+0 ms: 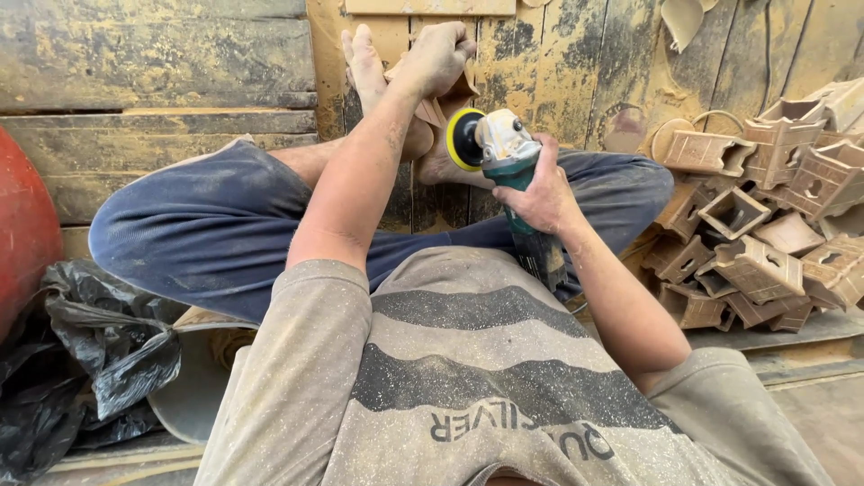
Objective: Sanding small decorative wooden blocks using a handheld power sander while sitting on the floor.
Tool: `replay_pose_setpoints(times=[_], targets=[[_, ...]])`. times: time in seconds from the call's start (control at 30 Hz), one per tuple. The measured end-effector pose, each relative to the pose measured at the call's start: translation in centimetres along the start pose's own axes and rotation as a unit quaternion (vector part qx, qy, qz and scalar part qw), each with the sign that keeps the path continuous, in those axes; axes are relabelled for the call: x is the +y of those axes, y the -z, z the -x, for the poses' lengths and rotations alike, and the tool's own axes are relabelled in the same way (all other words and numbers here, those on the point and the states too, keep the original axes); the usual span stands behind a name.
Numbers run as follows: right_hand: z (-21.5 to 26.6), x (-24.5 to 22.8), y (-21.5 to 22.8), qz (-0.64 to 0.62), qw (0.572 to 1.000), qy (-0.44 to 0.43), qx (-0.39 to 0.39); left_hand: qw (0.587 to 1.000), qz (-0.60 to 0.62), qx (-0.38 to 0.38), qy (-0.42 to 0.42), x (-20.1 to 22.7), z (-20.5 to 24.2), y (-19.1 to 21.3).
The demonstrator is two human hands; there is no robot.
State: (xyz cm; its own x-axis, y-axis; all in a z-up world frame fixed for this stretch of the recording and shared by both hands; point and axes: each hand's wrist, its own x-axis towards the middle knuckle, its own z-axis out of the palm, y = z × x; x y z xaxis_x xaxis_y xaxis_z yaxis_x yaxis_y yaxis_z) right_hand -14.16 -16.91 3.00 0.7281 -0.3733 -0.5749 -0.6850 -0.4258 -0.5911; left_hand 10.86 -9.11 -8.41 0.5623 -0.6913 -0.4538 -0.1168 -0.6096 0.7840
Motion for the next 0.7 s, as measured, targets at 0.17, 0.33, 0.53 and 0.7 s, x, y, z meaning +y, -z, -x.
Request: replay_pose_setpoints(times=[0.17, 0.33, 0.53, 0.7], targets=[[1.8, 0.9, 1.3, -0.023, 0.999, -0.025, 0.039, 0.987, -0.051, -0.131, -0.072, 0.1, -0.7, 2.3], [2.8, 2.8, 1.7, -0.039, 0.994, -0.042, 0.094, 0.977, -0.130, -0.078, -0.153, -0.1, 0.0, 4.7], [2.2, 3.3, 1.6, -0.085, 0.992, 0.008, 0.090, 0.986, -0.134, 0.056, -0.082, -1.0, 4.6, 4.2], [1.9, 2.8, 1.5, -0.077, 0.994, -0.010, 0.071, 0.972, -0.082, 0.219, -0.033, -2.9, 8.2, 2.4]])
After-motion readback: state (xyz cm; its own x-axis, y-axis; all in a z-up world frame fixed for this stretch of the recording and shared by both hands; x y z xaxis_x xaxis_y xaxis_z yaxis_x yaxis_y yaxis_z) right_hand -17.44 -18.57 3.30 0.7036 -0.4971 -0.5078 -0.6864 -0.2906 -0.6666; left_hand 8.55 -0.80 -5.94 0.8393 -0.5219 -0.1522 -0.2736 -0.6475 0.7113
